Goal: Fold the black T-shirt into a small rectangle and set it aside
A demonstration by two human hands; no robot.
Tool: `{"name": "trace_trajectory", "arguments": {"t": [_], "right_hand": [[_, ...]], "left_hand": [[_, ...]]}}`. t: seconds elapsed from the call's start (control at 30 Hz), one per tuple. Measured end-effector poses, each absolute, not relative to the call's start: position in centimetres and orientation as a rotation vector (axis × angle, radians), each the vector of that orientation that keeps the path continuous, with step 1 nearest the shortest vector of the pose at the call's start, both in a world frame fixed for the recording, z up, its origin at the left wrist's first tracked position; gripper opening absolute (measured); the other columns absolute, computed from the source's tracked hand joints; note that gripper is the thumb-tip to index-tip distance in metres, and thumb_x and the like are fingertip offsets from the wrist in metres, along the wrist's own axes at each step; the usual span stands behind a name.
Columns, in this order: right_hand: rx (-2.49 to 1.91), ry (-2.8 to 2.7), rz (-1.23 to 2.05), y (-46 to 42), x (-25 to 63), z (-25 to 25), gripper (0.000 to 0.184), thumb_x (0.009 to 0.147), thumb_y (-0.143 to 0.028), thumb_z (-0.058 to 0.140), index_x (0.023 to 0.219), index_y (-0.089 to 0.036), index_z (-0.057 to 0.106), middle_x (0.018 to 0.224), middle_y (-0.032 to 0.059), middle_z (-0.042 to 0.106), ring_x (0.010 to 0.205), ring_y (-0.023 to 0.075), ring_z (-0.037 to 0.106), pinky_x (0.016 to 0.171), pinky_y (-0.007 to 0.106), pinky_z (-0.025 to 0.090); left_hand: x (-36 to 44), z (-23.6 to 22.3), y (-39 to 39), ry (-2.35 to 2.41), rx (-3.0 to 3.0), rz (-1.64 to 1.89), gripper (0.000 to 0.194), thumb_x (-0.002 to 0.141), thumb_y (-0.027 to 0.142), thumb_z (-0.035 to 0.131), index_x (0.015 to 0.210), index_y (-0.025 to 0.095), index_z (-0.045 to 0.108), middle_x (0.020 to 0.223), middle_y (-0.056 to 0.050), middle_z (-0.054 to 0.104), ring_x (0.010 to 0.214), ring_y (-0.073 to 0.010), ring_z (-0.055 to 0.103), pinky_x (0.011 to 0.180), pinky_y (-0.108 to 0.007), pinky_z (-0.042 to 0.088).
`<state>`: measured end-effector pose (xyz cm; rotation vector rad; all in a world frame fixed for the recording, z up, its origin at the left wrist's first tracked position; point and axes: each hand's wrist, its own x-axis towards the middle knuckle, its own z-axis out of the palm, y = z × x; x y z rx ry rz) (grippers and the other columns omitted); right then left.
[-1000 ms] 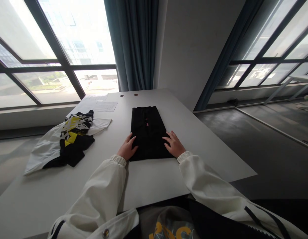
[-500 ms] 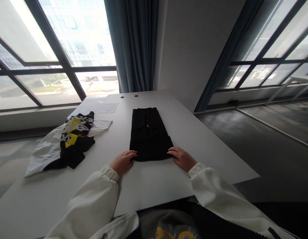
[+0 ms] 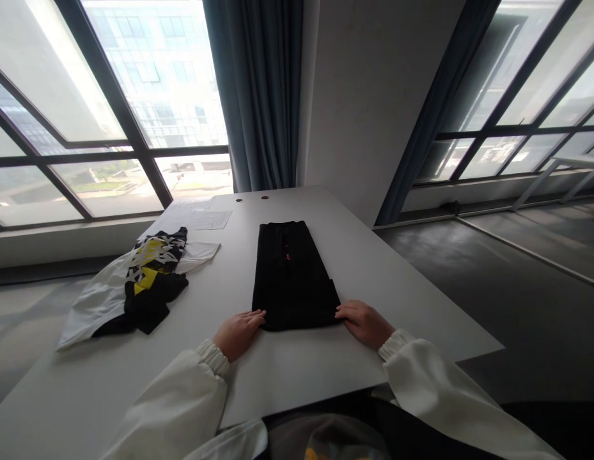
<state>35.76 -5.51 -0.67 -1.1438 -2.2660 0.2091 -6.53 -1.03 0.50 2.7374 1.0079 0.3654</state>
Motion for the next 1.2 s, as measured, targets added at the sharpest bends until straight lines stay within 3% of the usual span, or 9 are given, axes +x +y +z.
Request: {"name": "trace_trajectory", "arguments": {"t": [0.17, 0.27, 0.37, 0.43, 0.5, 0.7, 0.93, 1.07, 1.2], "right_hand": [[-1.095, -2.413, 0.398, -9.1, 35.6, 2.2, 0.034, 0.079, -0.004, 0.057, 0.098, -0.023, 0.078, 0.098, 0.0073, 0.078, 0.099, 0.0249, 0.073, 0.094, 0.043, 0.058], [-1.125, -2.501, 0.541, -9.8, 35.5, 3.9, 0.035, 0.076, -0.003, 0.056, 0.096, -0.022, 0.078, 0.096, 0.0067, 0.075, 0.093, 0.0234, 0.071, 0.09, 0.04, 0.058], [-1.14, -2.524, 0.569, -9.0, 35.3, 4.4, 0.038, 0.081, -0.005, 0.056, 0.105, -0.024, 0.079, 0.119, 0.0094, 0.074, 0.111, 0.026, 0.069, 0.102, 0.044, 0.055], [-1.172, -2.482, 0.53, -7.7, 35.3, 3.8, 0.037, 0.09, -0.013, 0.058, 0.119, -0.024, 0.077, 0.14, 0.0114, 0.067, 0.129, 0.0293, 0.063, 0.112, 0.049, 0.05], [-1.202, -2.436, 0.506, -6.2, 35.4, 2.7, 0.034, 0.097, -0.023, 0.06, 0.127, -0.025, 0.074, 0.147, 0.0123, 0.062, 0.136, 0.0307, 0.059, 0.117, 0.052, 0.047], [-1.182, -2.317, 0.447, -1.3, 36.3, -0.8, 0.025, 0.1, -0.025, 0.059, 0.12, -0.027, 0.073, 0.147, 0.0102, 0.062, 0.137, 0.0277, 0.058, 0.118, 0.051, 0.047], [-1.312, -2.268, 0.256, 6.3, 37.1, -2.1, 0.039, 0.102, -0.038, 0.058, 0.139, -0.029, 0.067, 0.152, 0.0111, 0.058, 0.143, 0.0303, 0.053, 0.121, 0.055, 0.043], [-1.488, -2.245, 0.164, 11.9, 37.5, -3.1, 0.049, 0.106, -0.044, 0.05, 0.152, -0.03, 0.058, 0.158, 0.0101, 0.055, 0.151, 0.032, 0.045, 0.126, 0.057, 0.037], [-1.561, -2.258, 0.185, 17.6, 37.2, -3.3, 0.054, 0.108, -0.045, 0.043, 0.158, -0.026, 0.053, 0.159, 0.01, 0.056, 0.154, 0.0322, 0.042, 0.127, 0.056, 0.034]], "left_hand": [[-7.3, 1.6, -5.4, 0.852, 2.796, 0.406, 0.041, 0.087, 0.005, 0.05, 0.12, 0.022, 0.069, 0.136, -0.008, 0.074, 0.125, -0.0239, 0.072, 0.112, -0.042, 0.058], [-7.2, 2.9, -6.9, 0.809, 2.778, 0.384, 0.029, 0.091, 0.016, 0.054, 0.115, 0.023, 0.071, 0.129, -0.007, 0.077, 0.116, -0.0265, 0.076, 0.104, -0.044, 0.063], [-6.5, 3.7, -6.5, 0.827, 2.731, 0.404, 0.025, 0.098, 0.036, 0.058, 0.116, 0.025, 0.072, 0.13, -0.007, 0.077, 0.11, -0.0279, 0.077, 0.098, -0.045, 0.065], [-5.9, 3.4, -5.0, 0.887, 2.702, 0.466, 0.034, 0.102, 0.042, 0.055, 0.129, 0.027, 0.07, 0.141, -0.008, 0.071, 0.123, -0.0286, 0.072, 0.104, -0.047, 0.062], [-5.6, 2.3, -2.8, 0.959, 2.674, 0.517, 0.041, 0.106, 0.04, 0.05, 0.142, 0.027, 0.064, 0.152, -0.009, 0.062, 0.138, -0.0288, 0.061, 0.114, -0.049, 0.054], [-6.6, -1.2, 4.6, 0.998, 2.682, 0.5, 0.046, 0.104, 0.034, 0.054, 0.15, 0.033, 0.059, 0.164, -0.006, 0.049, 0.15, -0.0292, 0.048, 0.123, -0.052, 0.044], [-5.4, -2.1, 12.9, 1.301, 2.647, 0.538, 0.052, 0.107, 0.046, 0.046, 0.157, 0.033, 0.053, 0.173, -0.006, 0.034, 0.156, -0.0314, 0.038, 0.127, -0.053, 0.037], [-3.8, -2.1, 17.8, 1.545, 2.518, 0.469, 0.056, 0.108, 0.05, 0.041, 0.16, 0.03, 0.048, 0.169, -0.009, 0.041, 0.156, -0.0322, 0.038, 0.129, -0.054, 0.03], [-2.6, -1.5, 22.4, 1.615, 2.45, 0.415, 0.056, 0.109, 0.051, 0.037, 0.16, 0.033, 0.047, 0.166, -0.005, 0.048, 0.157, -0.0289, 0.036, 0.13, -0.053, 0.027]]}}
